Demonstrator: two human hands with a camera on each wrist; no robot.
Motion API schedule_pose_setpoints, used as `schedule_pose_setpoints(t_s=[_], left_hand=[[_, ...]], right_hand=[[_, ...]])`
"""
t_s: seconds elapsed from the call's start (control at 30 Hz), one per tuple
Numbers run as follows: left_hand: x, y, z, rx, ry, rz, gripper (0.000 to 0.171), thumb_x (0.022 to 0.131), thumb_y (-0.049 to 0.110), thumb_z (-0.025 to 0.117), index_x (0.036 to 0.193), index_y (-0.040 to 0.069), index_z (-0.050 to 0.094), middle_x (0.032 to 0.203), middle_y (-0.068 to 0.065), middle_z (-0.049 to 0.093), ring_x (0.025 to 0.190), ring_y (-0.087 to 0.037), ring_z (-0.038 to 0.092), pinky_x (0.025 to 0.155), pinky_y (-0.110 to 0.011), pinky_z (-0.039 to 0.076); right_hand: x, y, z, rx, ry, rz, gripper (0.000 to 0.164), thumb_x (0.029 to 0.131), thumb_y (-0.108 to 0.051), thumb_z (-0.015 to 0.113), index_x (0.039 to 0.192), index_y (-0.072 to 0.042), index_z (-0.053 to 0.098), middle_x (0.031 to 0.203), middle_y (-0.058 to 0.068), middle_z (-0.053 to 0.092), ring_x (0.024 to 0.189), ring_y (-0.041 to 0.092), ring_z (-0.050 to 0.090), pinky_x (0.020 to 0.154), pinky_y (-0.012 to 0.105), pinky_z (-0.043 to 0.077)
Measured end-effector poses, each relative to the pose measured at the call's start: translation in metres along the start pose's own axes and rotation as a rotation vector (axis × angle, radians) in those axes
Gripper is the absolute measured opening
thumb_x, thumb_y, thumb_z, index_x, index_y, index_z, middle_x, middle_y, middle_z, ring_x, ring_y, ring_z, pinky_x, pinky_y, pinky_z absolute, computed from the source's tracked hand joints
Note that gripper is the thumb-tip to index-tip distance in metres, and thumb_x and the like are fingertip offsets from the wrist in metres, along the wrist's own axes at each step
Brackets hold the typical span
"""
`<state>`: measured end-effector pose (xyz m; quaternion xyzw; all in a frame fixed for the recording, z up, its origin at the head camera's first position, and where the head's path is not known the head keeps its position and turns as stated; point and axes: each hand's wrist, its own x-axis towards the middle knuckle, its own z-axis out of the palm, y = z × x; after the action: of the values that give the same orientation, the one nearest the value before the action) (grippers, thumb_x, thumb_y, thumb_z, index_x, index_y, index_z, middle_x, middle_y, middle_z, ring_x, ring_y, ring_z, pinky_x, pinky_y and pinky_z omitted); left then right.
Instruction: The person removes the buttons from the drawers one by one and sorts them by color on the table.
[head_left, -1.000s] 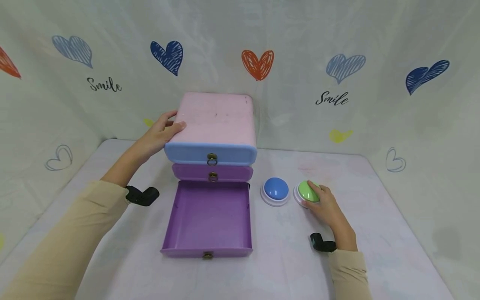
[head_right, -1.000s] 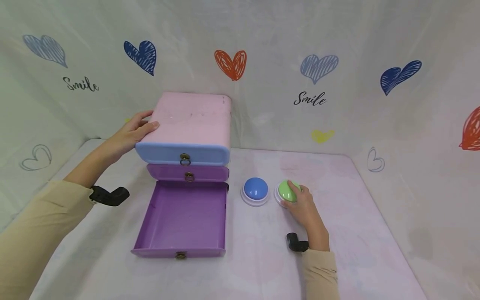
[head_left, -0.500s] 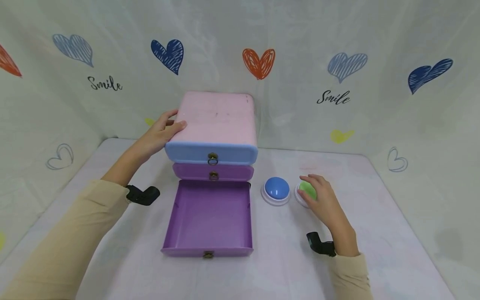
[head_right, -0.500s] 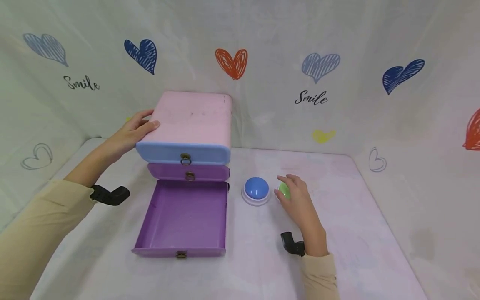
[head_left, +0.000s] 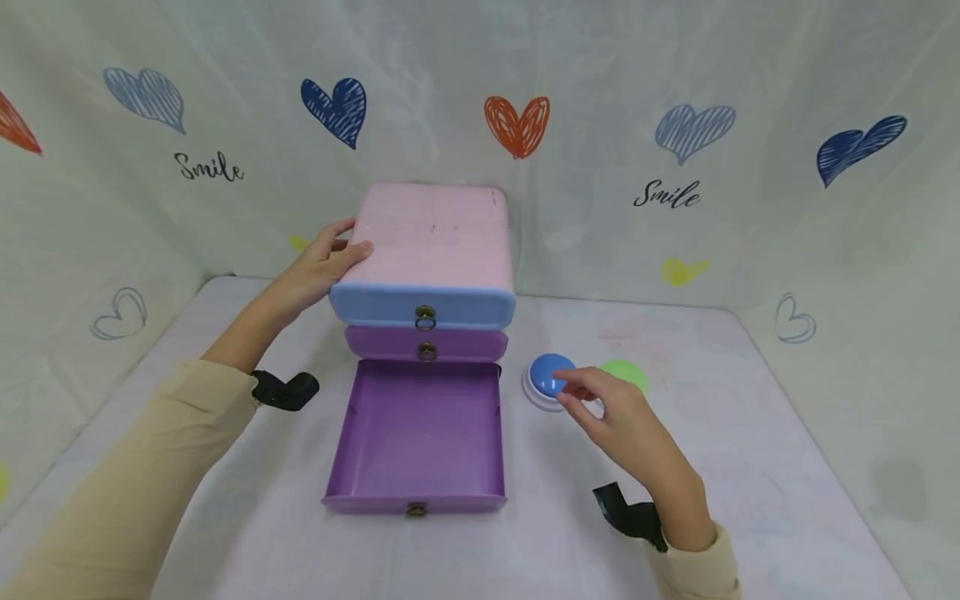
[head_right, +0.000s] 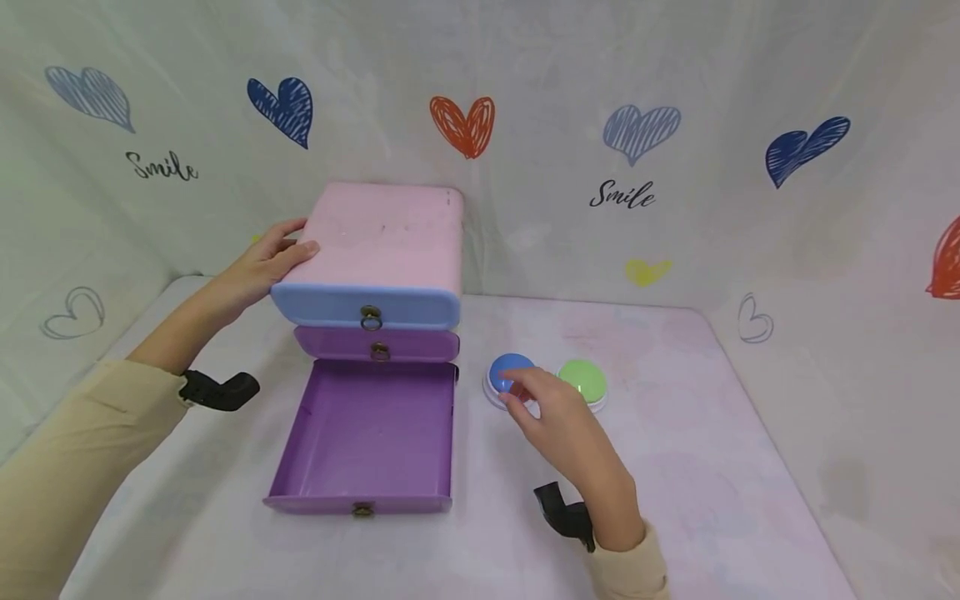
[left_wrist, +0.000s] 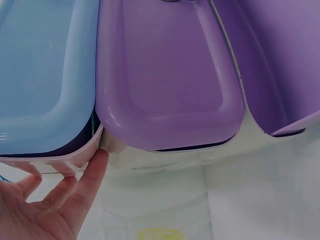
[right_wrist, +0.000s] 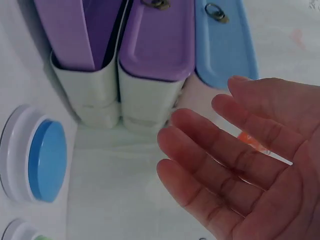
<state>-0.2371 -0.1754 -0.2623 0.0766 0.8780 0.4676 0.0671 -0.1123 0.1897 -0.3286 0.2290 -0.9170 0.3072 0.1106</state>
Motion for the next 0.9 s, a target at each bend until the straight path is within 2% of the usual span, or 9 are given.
schedule_pose_setpoints(t_s=[0.17, 0.27, 0.67, 0.9], left_hand=[[-0.001, 0.0, 0.0, 0.0, -0.003, -0.001, 0.075, 0.094, 0.049, 0.041, 0.151, 0.018, 0.002, 0.148, -0.025, 0.021, 0.123, -0.044, 0.038, 0.102, -0.062, 0.03], [-0.001, 0.001, 0.0, 0.002, -0.002, 0.003, 0.076, 0.094, 0.049, 0.041, 0.151, 0.019, 0.002, 0.148, -0.025, 0.021, 0.123, -0.044, 0.038, 0.102, -0.062, 0.03], [0.001, 0.001, 0.0, 0.006, -0.001, 0.001, 0.075, 0.094, 0.049, 0.041, 0.151, 0.018, 0.002, 0.148, -0.025, 0.021, 0.123, -0.044, 0.038, 0.102, -0.062, 0.029], [0.0, 0.001, 0.0, 0.004, -0.001, 0.002, 0.076, 0.094, 0.05, 0.041, 0.151, 0.018, 0.002, 0.148, -0.025, 0.021, 0.124, -0.044, 0.038, 0.103, -0.062, 0.029]], right_hand=[[-0.002, -0.022, 0.009, 0.023, -0.088, -0.077, 0.023, 0.088, -0.014, 0.064, 0.11, -0.009, 0.065, 0.082, -0.009, 0.063, 0.073, 0.001, 0.055, 0.065, 0.021, 0.05], [-0.003, -0.035, 0.015, 0.022, -0.148, -0.095, 0.023, 0.089, -0.018, 0.063, 0.111, -0.012, 0.065, 0.078, -0.012, 0.059, 0.07, -0.003, 0.05, 0.063, 0.017, 0.047], [-0.014, -0.077, 0.043, 0.003, -0.374, -0.271, 0.019, 0.09, -0.019, 0.061, 0.107, -0.012, 0.066, 0.071, -0.011, 0.058, 0.062, -0.007, 0.043, 0.061, 0.006, 0.039], [-0.019, -0.09, 0.061, -0.068, -0.473, -0.364, 0.021, 0.092, -0.024, 0.057, 0.108, -0.016, 0.067, 0.089, -0.011, 0.069, 0.063, -0.011, 0.044, 0.062, 0.005, 0.04]])
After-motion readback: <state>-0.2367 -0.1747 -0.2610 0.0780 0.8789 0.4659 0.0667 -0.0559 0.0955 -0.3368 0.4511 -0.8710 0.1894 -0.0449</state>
